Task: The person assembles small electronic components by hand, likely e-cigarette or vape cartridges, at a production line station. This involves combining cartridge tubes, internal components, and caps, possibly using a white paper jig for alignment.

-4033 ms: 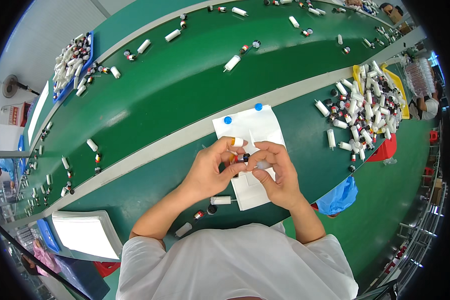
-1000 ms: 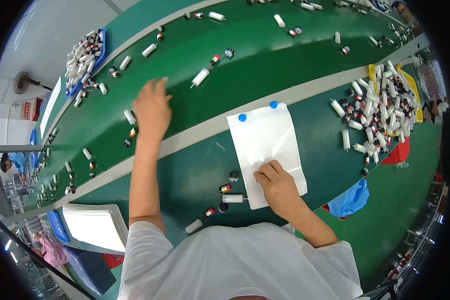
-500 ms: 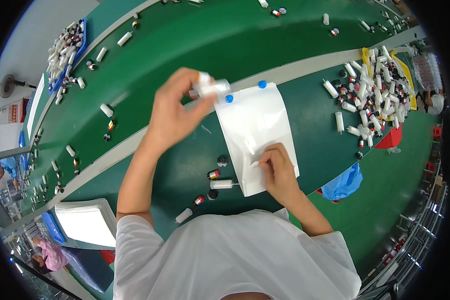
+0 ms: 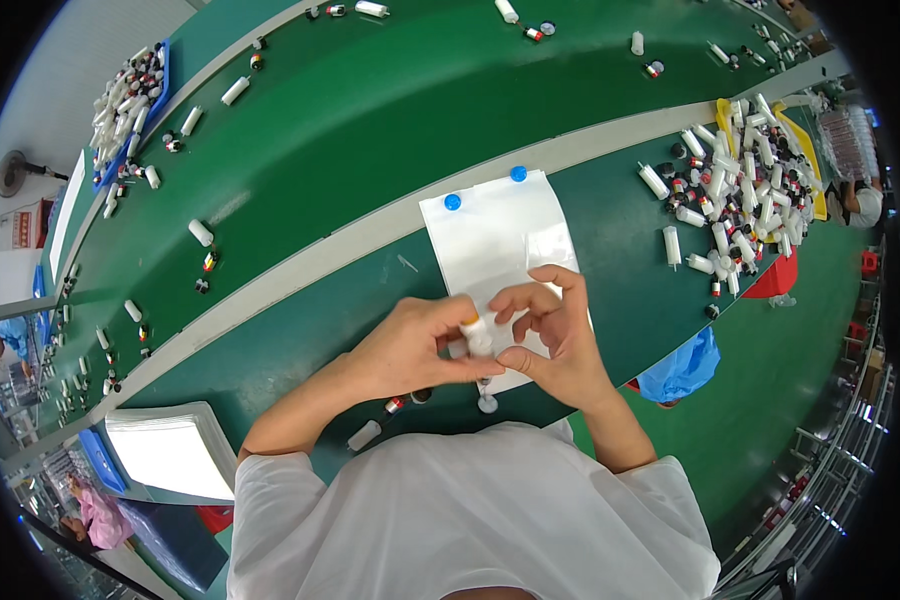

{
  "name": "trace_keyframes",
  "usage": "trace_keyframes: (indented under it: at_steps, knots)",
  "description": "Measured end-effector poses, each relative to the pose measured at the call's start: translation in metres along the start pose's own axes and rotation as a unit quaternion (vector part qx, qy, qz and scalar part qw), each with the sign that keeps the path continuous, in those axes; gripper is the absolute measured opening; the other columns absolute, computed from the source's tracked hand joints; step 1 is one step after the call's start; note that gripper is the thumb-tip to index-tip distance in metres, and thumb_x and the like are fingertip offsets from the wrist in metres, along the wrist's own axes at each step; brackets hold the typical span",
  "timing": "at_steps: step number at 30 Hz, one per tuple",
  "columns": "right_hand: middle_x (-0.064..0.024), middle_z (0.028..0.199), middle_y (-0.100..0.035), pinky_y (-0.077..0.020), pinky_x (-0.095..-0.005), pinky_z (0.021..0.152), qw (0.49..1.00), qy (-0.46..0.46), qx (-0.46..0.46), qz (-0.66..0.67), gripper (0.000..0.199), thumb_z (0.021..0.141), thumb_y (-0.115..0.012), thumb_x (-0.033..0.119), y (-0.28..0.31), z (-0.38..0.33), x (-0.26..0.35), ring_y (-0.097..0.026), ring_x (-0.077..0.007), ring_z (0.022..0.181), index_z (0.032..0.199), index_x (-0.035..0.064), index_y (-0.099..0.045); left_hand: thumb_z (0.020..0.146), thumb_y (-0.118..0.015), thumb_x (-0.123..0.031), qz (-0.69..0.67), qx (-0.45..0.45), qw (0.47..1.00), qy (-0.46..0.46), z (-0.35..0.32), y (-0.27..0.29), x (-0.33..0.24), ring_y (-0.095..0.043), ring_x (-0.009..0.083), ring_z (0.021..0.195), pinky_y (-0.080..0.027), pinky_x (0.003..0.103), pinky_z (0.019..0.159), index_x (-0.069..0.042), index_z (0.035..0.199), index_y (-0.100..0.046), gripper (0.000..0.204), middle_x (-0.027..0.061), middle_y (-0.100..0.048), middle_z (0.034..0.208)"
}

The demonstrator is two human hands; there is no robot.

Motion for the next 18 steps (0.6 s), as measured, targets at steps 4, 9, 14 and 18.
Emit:
trace_keyframes:
  at_steps: [4,9,14,18]
  knots:
    - [-0.0147,0.115,-0.066,-0.0534,-0.0254,0.073,0.999,0.011,0.003,-0.034,0.088,0.083,-0.077,0.000,-0.008,0.012,0.022,-0.062,-0.0177,0.093,0.149,0.0081,-0.020,0.076,-0.085,-0.018,0.076,-0.162,0.976,-0.122,0.005,0.011,-0.008,-0.060,0.0167,0.063,-0.046,0.029,0.055,-0.003,0.081,-0.056,0.033,0.0066,-0.064,0.076]
    - [-0.0191,0.114,-0.066,-0.0556,-0.0350,0.085,0.995,0.062,-0.034,-0.071,0.074,0.088,-0.068,-0.004,0.003,0.024,0.026,-0.066,-0.0234,0.101,0.147,0.0025,-0.023,0.074,-0.084,-0.008,-0.020,-0.310,0.943,-0.115,0.014,0.011,0.006,-0.064,0.0164,0.070,-0.046,0.028,0.056,-0.004,0.098,-0.060,0.035,0.0009,-0.066,0.080]
    - [-0.0192,0.115,-0.065,-0.0565,-0.0397,0.089,0.979,0.060,-0.084,0.176,0.062,0.095,-0.061,0.000,0.010,0.032,0.026,-0.067,-0.0296,0.105,0.145,0.0020,-0.025,0.076,-0.081,-0.006,0.060,-0.275,0.953,-0.110,0.016,-0.004,0.023,-0.066,0.0236,0.083,-0.050,0.032,0.060,-0.005,0.110,-0.058,0.041,0.0089,-0.071,0.099]
    - [-0.0179,0.120,-0.063,-0.0595,-0.0444,0.087,0.959,0.032,-0.149,0.239,0.058,0.096,-0.060,0.003,0.012,0.031,0.022,-0.067,-0.0308,0.106,0.143,0.0011,-0.026,0.078,-0.081,-0.004,0.054,-0.289,0.950,-0.101,0.016,0.004,0.002,-0.067,0.0186,0.087,-0.053,0.032,0.071,-0.001,0.101,-0.059,0.033,0.0115,-0.069,0.088]
Point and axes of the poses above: each hand's wrist, its own z-axis towards the middle knuckle, its own y-axis out of the back of the hand, x = y × z, the point moved 6 cm from there along z, towards the middle knuckle
